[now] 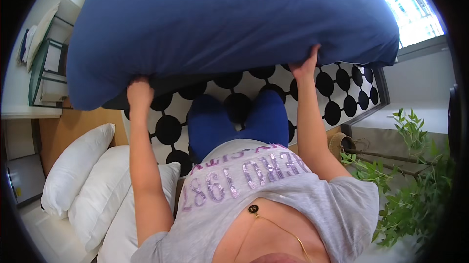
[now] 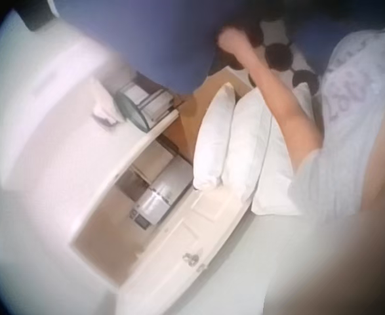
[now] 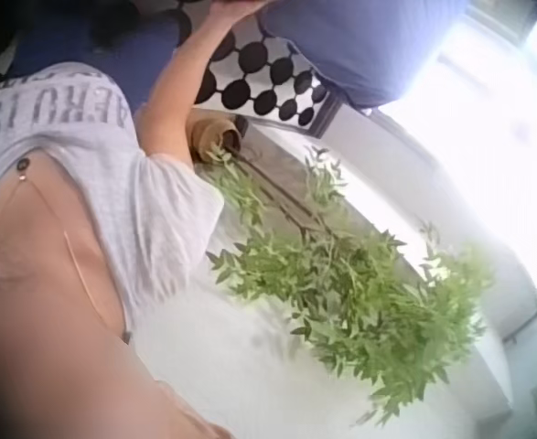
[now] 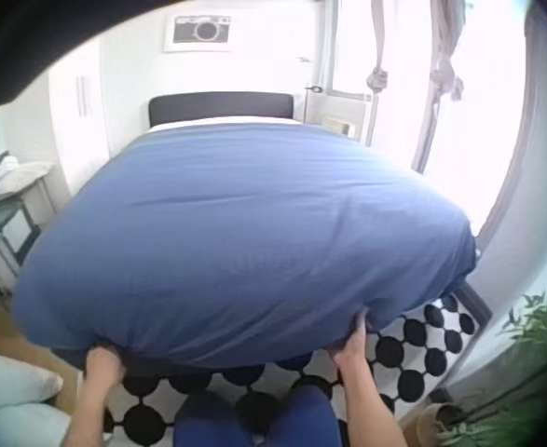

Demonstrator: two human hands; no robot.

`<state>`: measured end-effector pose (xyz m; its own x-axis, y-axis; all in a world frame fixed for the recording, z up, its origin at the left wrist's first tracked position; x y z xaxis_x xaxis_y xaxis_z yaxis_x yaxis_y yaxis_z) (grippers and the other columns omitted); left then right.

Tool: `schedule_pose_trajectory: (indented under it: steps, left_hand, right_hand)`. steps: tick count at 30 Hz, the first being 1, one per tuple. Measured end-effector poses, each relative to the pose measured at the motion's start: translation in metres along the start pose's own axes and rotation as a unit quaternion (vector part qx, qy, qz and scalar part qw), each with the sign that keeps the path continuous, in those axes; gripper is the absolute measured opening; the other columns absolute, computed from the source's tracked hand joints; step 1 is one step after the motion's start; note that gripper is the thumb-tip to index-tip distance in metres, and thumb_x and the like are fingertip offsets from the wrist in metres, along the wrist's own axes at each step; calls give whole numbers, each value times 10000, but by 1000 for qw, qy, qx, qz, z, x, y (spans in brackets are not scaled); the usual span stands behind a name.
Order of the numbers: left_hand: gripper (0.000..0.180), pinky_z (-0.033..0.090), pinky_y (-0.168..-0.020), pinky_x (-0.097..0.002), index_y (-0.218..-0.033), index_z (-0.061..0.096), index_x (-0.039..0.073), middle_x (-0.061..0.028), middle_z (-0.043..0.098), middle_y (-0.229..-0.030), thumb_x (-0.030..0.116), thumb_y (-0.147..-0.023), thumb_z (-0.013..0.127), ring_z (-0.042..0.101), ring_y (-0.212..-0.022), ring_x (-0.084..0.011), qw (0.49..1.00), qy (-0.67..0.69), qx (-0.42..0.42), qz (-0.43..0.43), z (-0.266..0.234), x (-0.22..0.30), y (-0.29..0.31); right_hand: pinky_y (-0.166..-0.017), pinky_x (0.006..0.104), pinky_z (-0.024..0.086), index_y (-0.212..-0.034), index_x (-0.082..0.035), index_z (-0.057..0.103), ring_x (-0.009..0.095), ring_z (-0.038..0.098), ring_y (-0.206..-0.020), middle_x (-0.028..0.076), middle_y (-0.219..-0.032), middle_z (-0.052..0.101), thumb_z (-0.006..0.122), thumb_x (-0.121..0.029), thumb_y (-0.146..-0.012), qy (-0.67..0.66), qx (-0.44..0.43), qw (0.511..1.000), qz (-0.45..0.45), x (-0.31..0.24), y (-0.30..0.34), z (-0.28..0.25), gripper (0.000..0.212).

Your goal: The person adjusts a blue duvet over a mattress, shakes a white sheet, tucks the duvet into the bed frame, sprays the duvet with a bottle, and picks up a blue cloth.

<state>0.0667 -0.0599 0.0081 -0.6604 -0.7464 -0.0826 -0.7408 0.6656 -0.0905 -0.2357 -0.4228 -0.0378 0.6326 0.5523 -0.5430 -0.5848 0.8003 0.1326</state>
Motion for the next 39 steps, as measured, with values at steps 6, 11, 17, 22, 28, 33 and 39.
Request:
schedule_pose_trajectory:
  steps: [6, 11, 17, 22, 28, 33, 39]
  left_hand:
    - [254, 430, -746, -389, -931, 584, 13, -135, 562, -908, 30, -679, 552, 518, -864, -287, 971, 150, 174, 62, -75, 146, 56]
    - [507, 362, -894, -482, -1173, 521, 76, -155, 473, -1139, 65, -670, 587, 434, -1054, -360, 953, 134, 204, 178, -67, 255, 56]
    - [520, 359, -891, -492, -1162, 539, 77, -174, 465, -1175, 49, -645, 595, 435, -1063, -379, 973, 59, 173, 141, -27, 276, 23]
    - [459, 385, -829, -466, -1118, 558, 45, -181, 494, -1104, 47, -660, 592, 469, -997, -373, 969, 153, 114, 155, -36, 270, 28]
    - [359, 396, -819, -448, -1056, 576, 33, -172, 555, -940, 97, -702, 587, 526, -892, -340, 963, 127, 180, 155, -63, 277, 33]
    - [347, 421, -817, -431, -1018, 601, 35, -158, 582, -853, 83, -676, 564, 564, -846, -317, 976, 132, 123, 122, -25, 264, 2]
    - [319, 472, -741, -455, -1010, 597, 14, -234, 599, -918, 64, -700, 541, 594, -832, -350, 974, 178, -89, 105, 24, 268, -30]
  right_hand:
    - [-1025, 461, 292, -1284, -51, 414, 289, 408, -1202, 101, -1317, 432, 512, -365, -876, -88, 58, 991, -83, -52, -28, -43, 524]
    - [-983, 416, 337, -1256, 19, 421, 300, 423, -1180, 142, -1316, 428, 616, -193, -830, 128, 24, 981, -141, -118, -62, -31, 514]
    - [-795, 397, 442, -906, 79, 594, 394, 594, -878, 226, -892, 634, 702, -286, -749, 617, 307, 669, -278, -131, -31, -82, 412]
    - [-654, 373, 465, -743, 22, 581, 302, 602, -649, 160, -676, 607, 630, -150, -737, 686, 258, 637, -237, -108, 16, -42, 180]
    - [-685, 400, 448, -846, -15, 586, 326, 537, -789, 149, -863, 562, 633, -139, -720, 747, -123, 527, -388, -31, 36, 71, 183]
    - [-782, 405, 432, -976, 5, 583, 349, 537, -904, 191, -942, 582, 626, -234, -755, 840, -135, 481, -213, -4, 2, 67, 329]
    - [-683, 403, 496, -1008, -53, 624, 315, 610, -736, 144, -904, 634, 557, -273, -772, 874, -278, 189, -350, 40, -14, 56, 330]
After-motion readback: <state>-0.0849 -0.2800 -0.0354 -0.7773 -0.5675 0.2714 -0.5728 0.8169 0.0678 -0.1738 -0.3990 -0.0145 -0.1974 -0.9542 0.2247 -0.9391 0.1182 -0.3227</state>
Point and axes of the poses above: each hand's wrist, its own y-axis away from the middle knuckle, its own z-axis out of the palm, x = y × z, the point moved 9 cm from there along -y, towards the middle knuckle
